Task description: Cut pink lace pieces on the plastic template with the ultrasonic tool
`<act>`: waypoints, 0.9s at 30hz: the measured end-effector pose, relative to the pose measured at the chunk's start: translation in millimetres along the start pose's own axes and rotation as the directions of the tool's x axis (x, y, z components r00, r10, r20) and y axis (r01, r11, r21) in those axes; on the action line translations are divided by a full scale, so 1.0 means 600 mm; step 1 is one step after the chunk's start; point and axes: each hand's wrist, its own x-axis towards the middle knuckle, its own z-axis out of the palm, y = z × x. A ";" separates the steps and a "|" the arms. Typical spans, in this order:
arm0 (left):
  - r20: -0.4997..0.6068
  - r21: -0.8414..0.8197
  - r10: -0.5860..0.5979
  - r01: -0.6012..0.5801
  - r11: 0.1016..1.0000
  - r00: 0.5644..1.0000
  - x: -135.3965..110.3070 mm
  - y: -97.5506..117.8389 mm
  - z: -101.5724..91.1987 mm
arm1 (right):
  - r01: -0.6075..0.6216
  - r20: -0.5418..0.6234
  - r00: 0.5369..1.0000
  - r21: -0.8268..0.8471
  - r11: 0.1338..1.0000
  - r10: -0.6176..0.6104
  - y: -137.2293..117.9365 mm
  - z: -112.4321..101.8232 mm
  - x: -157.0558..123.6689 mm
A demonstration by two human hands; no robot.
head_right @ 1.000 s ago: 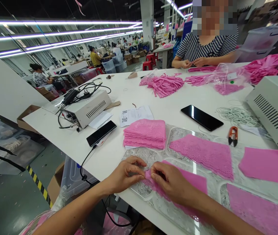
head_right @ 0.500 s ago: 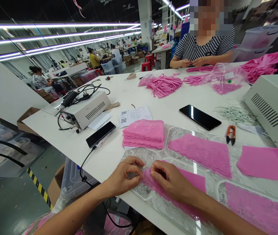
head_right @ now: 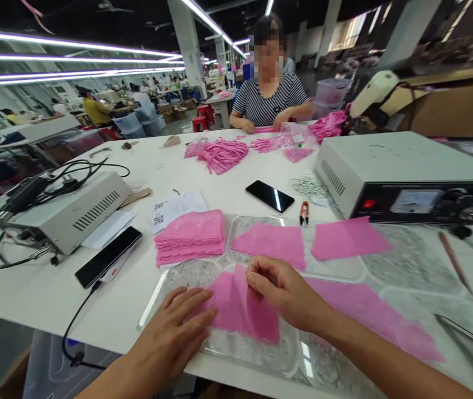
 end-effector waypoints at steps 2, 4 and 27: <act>0.030 0.000 0.070 -0.071 0.998 0.997 0.013 0.005 0.006 | -0.003 -0.091 0.996 0.046 0.999 0.007 0.002 -0.024 -0.025; 0.046 -0.011 0.113 -0.112 0.994 0.993 0.030 0.009 0.014 | 0.006 -0.193 0.981 0.110 0.994 0.015 0.007 -0.050 -0.054; 0.282 -0.229 0.633 -0.590 0.774 0.721 0.249 0.116 0.093 | -0.041 -0.612 0.770 0.237 0.971 0.182 0.120 -0.175 -0.227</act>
